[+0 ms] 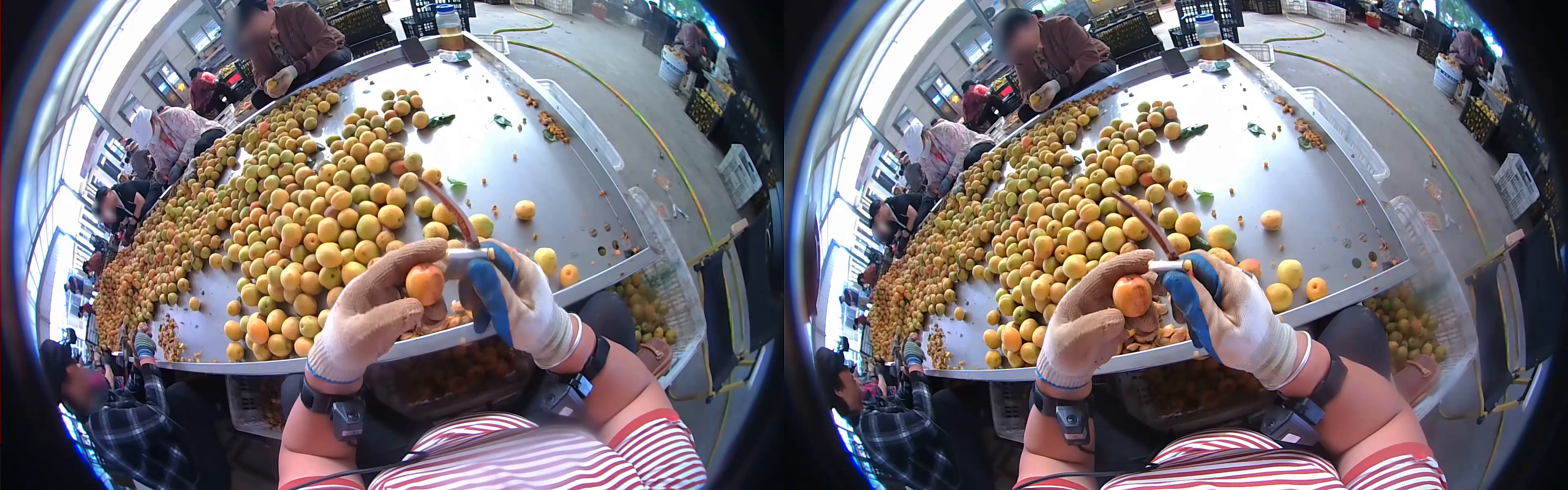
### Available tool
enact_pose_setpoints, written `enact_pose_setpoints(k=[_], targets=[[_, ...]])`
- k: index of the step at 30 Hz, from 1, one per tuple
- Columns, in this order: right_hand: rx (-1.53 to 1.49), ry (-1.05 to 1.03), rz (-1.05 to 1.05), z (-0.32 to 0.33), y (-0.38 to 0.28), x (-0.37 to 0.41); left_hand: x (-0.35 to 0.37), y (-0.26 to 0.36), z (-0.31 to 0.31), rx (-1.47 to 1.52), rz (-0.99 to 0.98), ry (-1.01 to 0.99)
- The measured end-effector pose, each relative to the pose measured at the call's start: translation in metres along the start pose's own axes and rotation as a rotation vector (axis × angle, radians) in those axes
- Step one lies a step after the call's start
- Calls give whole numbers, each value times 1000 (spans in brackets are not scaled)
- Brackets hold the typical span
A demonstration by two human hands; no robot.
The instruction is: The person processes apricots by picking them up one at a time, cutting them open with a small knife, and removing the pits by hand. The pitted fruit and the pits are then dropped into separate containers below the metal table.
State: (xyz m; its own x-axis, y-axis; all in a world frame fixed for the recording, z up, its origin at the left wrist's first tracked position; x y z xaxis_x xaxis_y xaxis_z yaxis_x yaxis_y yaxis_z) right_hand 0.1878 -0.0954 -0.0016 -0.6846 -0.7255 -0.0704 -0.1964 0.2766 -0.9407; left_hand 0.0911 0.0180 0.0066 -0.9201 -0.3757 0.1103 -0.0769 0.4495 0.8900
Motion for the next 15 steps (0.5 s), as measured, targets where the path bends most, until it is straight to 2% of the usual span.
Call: enact_pose_setpoints(k=[3, 5, 7, 9, 10, 12, 15], targets=[[-8, -93, -76, -8, 3, 8, 11, 2, -3, 5, 37, 27], [39, -104, -37, -11, -1, 10, 14, 11, -5, -214, -39, 91], [61, -175, -50, -15, 0, 14, 16, 11, -3, -211, -41, 123], [44, -177, -67, -18, 0, 15, 17, 17, -1, -338, -165, 110], [59, -178, -67, -19, -1, 15, 17, 17, 0, -338, -164, 110], [75, -178, -67, -20, 0, 15, 18, 25, -4, -543, -318, 76], [6, -158, -152, -18, 5, 17, 18, 26, -6, -663, -400, 46]])
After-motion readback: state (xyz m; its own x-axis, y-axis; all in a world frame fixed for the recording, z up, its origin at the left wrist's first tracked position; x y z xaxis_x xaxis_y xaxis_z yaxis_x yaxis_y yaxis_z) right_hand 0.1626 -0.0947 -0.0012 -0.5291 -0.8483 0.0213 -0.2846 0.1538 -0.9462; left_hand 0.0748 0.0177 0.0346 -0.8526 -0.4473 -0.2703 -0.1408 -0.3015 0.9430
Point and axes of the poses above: each hand's wrist, its own x-axis away from the middle knuckle, its own z-axis out of the back of the hand, y = z × x, the point moved 8 cm from there along -x, towards the middle knuckle, and after that the axes turned 14 degrees about y, right-handed, at the moved point
